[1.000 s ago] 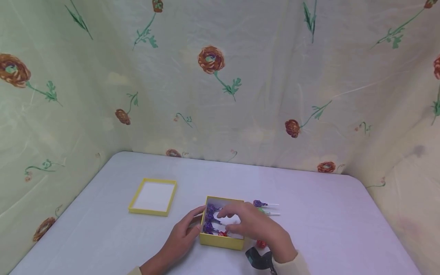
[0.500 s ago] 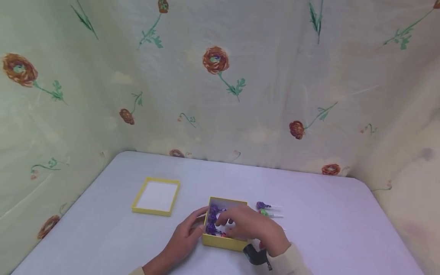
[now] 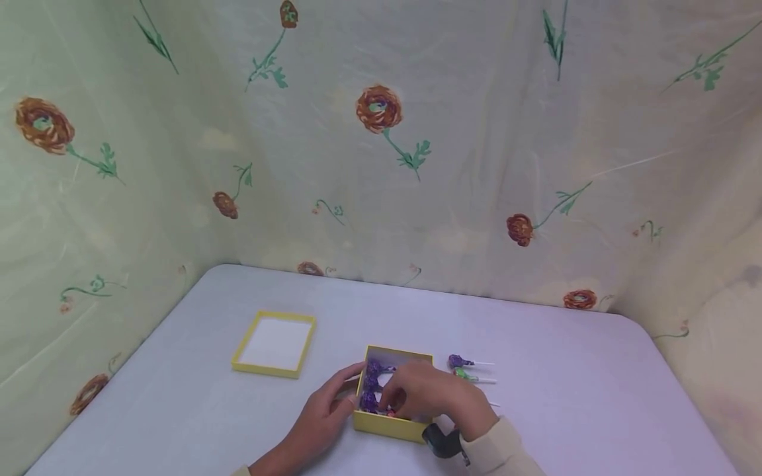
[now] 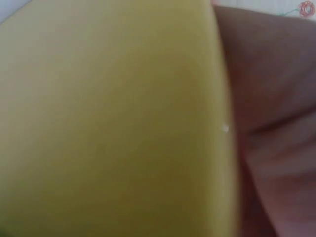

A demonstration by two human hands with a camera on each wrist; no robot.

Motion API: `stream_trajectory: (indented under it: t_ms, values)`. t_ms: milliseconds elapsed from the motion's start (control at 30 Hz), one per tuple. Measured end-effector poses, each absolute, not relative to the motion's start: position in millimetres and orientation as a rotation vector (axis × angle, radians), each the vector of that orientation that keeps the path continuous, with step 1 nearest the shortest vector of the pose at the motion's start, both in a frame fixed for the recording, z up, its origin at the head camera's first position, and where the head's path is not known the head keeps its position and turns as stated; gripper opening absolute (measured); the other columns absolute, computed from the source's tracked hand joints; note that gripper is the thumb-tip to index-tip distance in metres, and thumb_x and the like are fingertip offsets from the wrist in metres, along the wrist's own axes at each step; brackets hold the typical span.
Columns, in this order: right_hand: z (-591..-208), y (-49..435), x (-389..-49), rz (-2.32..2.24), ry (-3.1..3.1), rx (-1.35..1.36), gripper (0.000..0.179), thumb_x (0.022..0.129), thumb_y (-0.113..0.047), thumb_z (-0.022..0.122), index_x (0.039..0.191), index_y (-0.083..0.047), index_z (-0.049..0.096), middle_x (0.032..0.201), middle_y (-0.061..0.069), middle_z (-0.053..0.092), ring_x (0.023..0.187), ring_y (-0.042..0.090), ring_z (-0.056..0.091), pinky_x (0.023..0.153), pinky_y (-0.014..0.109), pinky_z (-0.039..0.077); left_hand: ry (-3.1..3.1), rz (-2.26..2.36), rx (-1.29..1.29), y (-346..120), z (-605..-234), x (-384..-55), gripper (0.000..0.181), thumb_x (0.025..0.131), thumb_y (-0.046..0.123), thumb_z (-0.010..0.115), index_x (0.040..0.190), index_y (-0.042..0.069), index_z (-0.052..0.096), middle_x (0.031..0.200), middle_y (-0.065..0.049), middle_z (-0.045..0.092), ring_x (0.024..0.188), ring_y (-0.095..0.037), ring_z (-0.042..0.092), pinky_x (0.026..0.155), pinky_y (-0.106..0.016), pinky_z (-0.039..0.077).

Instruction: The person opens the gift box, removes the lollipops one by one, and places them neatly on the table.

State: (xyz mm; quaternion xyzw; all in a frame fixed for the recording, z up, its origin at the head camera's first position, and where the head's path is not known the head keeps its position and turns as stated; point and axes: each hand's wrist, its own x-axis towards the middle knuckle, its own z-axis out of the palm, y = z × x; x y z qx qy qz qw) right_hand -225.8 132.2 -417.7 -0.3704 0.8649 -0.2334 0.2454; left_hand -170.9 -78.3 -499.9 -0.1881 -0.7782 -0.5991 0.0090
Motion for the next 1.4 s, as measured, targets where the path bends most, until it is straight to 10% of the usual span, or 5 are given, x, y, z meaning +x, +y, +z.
stream_trajectory:
  t_ms: [1400]
  values:
    - [-414.2,134.9,-226.7,-0.753,2.435,-1.008,0.016,0.087,-0.016,0.070,0.103,-0.016,0.074,0.093,-0.013,0.068,0.083,0.002,0.060,0.082,0.032,0.056,-2.458,-1.880,-0.568,-78.0,-496.4,-169.2,0.048,0.099,0.016,0.050,0.146,0.022,0.040,0.148,0.001,0.042,0.129,-0.024,0.048,0.094,-0.025,0.050]
